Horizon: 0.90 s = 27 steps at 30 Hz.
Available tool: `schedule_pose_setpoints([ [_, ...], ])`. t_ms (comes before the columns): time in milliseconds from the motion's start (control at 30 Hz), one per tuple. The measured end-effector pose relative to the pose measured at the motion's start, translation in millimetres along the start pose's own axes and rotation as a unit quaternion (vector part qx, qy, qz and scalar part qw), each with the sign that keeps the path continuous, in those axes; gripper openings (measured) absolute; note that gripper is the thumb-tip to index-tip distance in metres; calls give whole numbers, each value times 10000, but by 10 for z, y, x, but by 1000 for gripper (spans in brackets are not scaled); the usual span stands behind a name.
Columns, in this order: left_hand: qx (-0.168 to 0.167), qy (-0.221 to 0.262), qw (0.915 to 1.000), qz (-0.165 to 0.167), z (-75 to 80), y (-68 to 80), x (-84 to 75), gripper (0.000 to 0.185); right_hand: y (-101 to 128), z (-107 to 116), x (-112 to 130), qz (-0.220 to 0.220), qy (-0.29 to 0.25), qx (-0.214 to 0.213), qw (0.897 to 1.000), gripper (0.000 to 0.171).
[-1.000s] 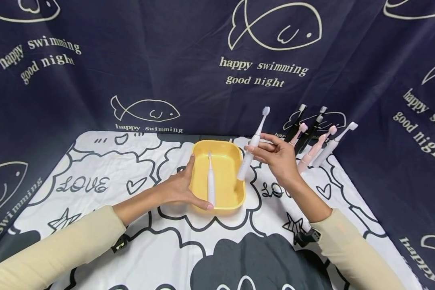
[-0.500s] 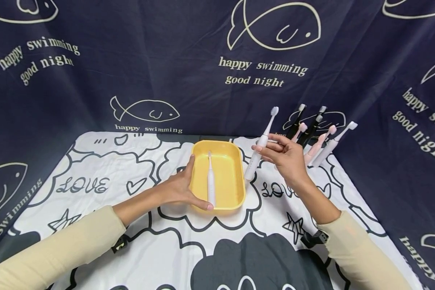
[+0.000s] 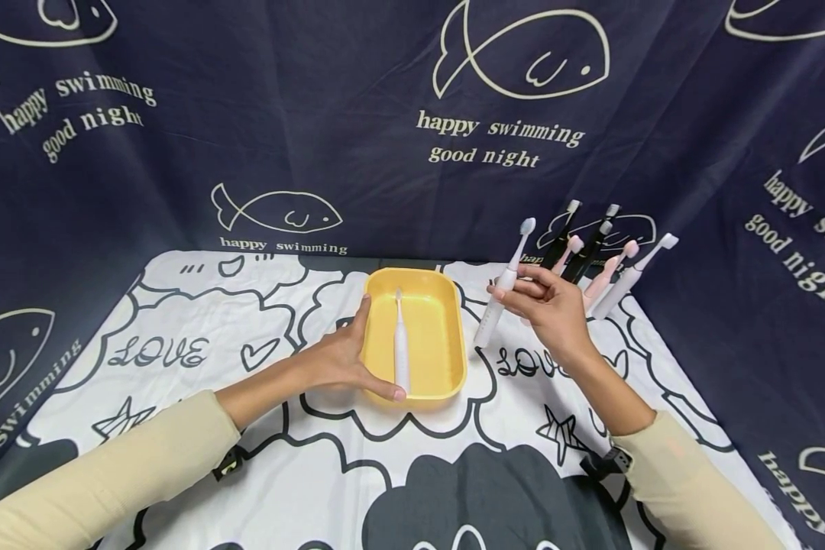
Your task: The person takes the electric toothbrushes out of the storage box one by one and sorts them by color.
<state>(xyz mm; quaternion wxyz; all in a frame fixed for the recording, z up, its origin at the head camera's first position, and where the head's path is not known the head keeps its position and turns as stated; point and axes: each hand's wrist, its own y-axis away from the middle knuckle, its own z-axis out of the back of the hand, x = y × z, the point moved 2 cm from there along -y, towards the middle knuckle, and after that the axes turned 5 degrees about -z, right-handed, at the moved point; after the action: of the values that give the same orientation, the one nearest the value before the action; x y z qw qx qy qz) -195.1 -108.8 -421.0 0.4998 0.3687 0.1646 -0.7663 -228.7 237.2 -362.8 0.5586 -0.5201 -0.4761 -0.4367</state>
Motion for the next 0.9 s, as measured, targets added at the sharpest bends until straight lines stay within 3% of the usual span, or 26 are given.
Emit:
schedule_pose_setpoints([
  [267,-20,0,10000,-54,1,-7,1,178,59,82,-30,82,192,-18,9998,40],
  [900,-6,27,9999,-97,0,-5,6,178,191,212,-2,340,85,-77,9994,38],
])
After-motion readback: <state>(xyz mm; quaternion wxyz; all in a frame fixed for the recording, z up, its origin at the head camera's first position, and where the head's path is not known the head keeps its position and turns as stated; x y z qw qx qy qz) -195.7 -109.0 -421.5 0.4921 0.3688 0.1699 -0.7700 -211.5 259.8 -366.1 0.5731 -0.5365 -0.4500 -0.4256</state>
